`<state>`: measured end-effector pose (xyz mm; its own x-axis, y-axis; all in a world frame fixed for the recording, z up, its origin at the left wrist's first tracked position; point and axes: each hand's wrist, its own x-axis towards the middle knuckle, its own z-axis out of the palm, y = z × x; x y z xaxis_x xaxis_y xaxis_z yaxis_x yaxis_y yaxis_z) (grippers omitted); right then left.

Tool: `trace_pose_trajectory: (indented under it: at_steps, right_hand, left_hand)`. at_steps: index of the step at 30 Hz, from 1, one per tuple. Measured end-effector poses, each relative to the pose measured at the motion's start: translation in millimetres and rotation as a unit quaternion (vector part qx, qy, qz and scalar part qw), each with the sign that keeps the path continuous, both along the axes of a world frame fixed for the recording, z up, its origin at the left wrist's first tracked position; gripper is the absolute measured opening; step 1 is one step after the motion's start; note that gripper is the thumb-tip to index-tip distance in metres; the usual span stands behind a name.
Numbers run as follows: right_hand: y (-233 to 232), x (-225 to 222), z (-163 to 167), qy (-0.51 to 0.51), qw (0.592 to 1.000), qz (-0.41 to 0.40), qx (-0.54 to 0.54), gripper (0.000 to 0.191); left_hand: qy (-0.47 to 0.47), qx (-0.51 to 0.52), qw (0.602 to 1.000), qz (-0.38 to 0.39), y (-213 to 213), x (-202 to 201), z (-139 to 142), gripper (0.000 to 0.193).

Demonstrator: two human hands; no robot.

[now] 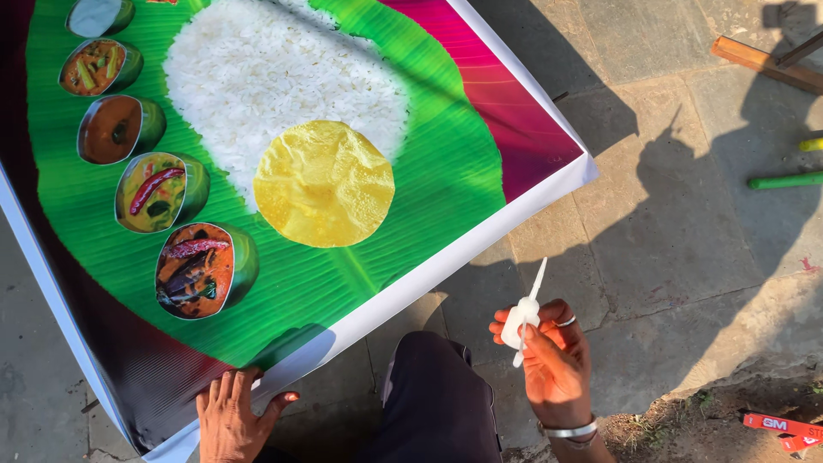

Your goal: The person applies a large printed poster onto a flat board using a glue bottle. They smooth the surface with their hands to remove air bubbles and press the edges down firmly.

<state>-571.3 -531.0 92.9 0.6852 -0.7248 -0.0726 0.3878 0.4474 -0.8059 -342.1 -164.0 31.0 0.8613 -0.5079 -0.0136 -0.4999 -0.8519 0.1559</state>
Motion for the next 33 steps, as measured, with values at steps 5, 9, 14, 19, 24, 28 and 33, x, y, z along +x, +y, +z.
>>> trace_pose_trajectory:
  at_steps: [5, 9, 14, 19, 24, 28, 33]
  right_hand:
    - [62.3, -2.9, 67.1, -0.17, 0.975, 0.094, -0.107, 0.021]
    - [75.6, 1.9, 97.6, -0.272, 0.94, 0.139, -0.152, 0.025]
    - [80.5, 6.2, 103.3, -0.27, 0.936, 0.16, -0.16, 0.031]
    - [81.2, 59.8, 67.3, 0.042, 0.909, 0.186, -0.371, 0.036]
    - [38.8, 145.4, -23.0, 0.177, 0.6, 0.151, -0.765, 0.07]
    - [32.7, 169.2, -73.4, 0.28, 0.518, 0.233, -0.774, 0.046]
    - [25.0, 175.3, -108.9, 0.193, 0.511, 0.147, -0.825, 0.034]
  left_hand:
    - [-0.145, -0.138, 0.971, -0.128, -38.2, -21.1, -2.8, 0.025]
    - [-0.104, -0.094, 0.989, -0.05, -49.8, -18.7, -21.3, 0.013]
    - [-0.041, -0.036, 0.998, -0.018, -57.4, -7.7, -34.0, 0.032]
    - [-0.056, -0.004, 0.998, -0.032, -61.3, -4.7, -36.8, 0.052]
    - [-0.049, -0.034, 0.998, -0.034, -56.0, 2.2, -48.5, 0.035]
    - [-0.076, -0.063, 0.995, -0.03, -52.6, 3.2, -57.5, 0.022]
    - [-0.086, -0.078, 0.993, -0.009, -55.7, 3.0, -67.5, 0.007]
